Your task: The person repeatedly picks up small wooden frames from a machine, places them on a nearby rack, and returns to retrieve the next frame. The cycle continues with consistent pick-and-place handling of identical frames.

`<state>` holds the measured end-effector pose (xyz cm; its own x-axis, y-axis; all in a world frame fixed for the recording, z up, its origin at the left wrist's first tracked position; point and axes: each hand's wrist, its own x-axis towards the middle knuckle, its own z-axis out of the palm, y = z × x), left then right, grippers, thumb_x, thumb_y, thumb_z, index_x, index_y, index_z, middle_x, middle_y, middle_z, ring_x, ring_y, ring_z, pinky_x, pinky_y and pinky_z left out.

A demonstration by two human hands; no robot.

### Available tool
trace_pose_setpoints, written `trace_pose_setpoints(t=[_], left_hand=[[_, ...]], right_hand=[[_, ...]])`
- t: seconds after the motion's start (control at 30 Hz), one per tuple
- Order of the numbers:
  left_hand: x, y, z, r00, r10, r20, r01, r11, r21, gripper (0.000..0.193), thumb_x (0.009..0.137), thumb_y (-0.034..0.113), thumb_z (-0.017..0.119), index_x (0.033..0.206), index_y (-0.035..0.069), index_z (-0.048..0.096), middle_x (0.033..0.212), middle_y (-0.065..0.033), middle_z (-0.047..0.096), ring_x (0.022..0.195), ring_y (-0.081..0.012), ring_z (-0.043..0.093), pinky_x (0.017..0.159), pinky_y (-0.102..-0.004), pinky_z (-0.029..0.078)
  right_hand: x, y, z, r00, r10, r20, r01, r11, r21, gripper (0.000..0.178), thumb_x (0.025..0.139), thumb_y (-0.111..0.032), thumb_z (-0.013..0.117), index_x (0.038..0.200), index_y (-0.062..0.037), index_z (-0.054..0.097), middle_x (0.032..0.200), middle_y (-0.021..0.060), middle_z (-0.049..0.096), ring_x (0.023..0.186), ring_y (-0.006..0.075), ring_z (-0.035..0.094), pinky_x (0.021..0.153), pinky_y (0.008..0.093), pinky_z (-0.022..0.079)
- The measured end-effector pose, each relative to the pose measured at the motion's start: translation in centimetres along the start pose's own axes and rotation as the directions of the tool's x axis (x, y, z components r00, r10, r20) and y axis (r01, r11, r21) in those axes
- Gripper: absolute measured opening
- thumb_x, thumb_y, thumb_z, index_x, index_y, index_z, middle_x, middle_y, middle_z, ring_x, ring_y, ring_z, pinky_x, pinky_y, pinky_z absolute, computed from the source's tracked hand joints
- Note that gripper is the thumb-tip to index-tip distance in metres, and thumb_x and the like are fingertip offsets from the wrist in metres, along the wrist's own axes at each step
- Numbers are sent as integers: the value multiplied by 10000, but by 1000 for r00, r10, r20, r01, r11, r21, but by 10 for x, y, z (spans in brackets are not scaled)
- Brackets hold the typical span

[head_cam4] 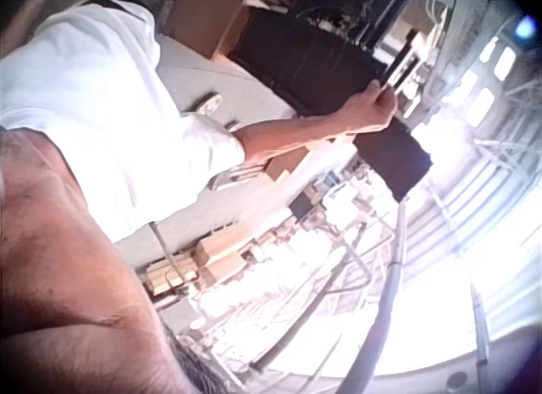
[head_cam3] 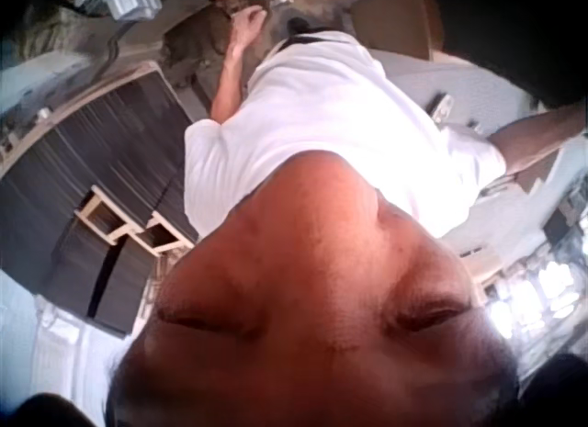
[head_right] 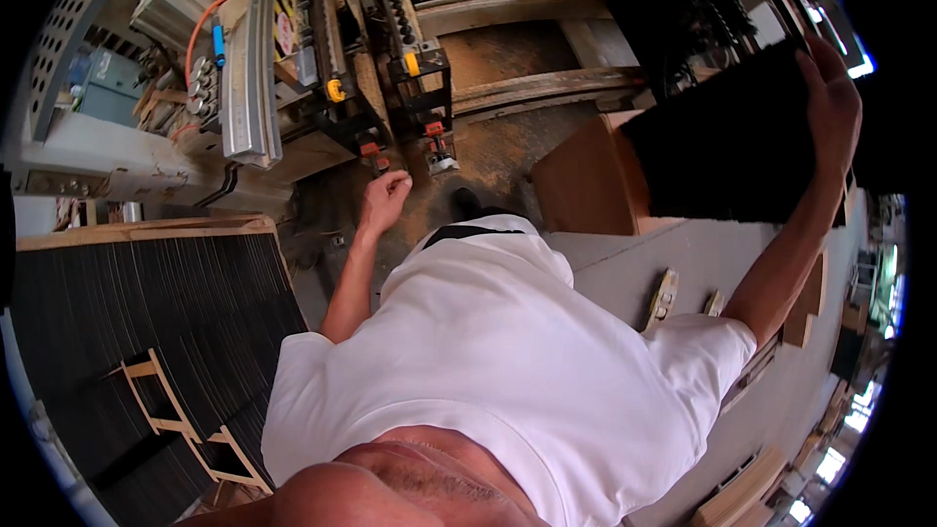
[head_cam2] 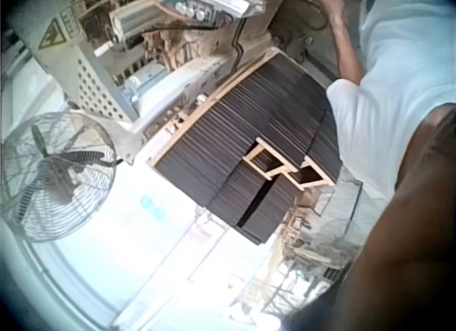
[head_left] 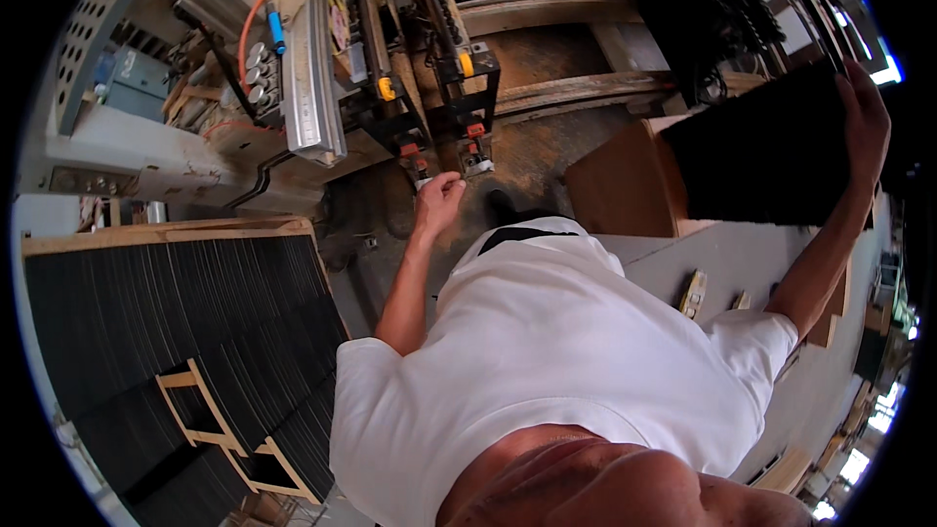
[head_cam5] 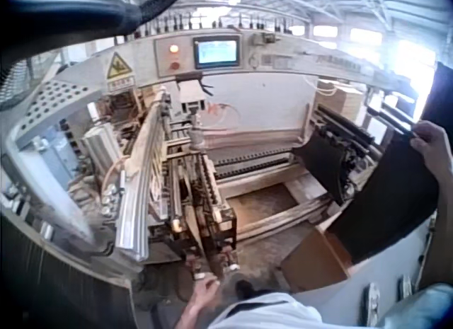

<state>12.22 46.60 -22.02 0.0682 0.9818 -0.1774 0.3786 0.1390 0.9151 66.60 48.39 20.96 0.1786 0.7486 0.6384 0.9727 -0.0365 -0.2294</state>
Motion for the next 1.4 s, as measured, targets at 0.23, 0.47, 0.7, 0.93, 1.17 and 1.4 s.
trace_pose_setpoints(t=[0.23,0.47,0.7,0.93,1.17,1.4], left_hand=[[115,48,-32,985,-4,-174,-69,910,-409,235,923,185,606,1053,-7,646,863,-30,661,766,-93,614,687,-235,496],[305,104,-66,942,-221,-252,-3,746,-666,301,950,258,580,1106,1,601,1008,-87,659,849,-172,649,729,-312,548],[509,90,-100,922,-337,-192,18,531,-847,406,936,373,586,1086,1,522,976,-117,607,804,-225,625,697,-365,558],[568,80,-99,907,-327,-265,-160,313,-936,247,973,282,493,1104,74,515,931,-137,599,780,-272,633,669,-403,578],[379,87,-51,912,-349,-216,34,589,-807,210,950,257,576,1037,67,581,854,-73,629,774,-210,650,682,-340,569],[125,82,-11,867,-470,-164,24,370,-929,243,940,305,598,983,66,614,824,-38,650,704,-130,635,642,-286,545]], right_hand=[[34,-136,150,913,-398,90,328,847,419,324,856,-36,642,1164,-135,663,964,73,665,808,143,609,726,297,487],[37,-150,295,887,-193,419,-79,831,550,293,813,-52,695,1105,-73,691,856,34,660,770,103,563,710,251,457],[37,-122,359,739,2,673,-609,430,667,322,813,-73,736,1125,-16,679,963,38,683,853,80,590,742,219,470],[58,-141,389,653,-185,734,-551,549,629,306,805,-24,708,1110,-28,687,900,14,676,796,73,556,706,229,452],[60,-237,450,701,-670,243,271,566,779,203,750,-45,673,949,-69,705,936,67,682,834,251,590,783,359,466],[20,-338,573,571,-820,22,550,402,732,247,778,-92,646,1018,-111,706,1032,46,688,902,247,590,806,384,457]])
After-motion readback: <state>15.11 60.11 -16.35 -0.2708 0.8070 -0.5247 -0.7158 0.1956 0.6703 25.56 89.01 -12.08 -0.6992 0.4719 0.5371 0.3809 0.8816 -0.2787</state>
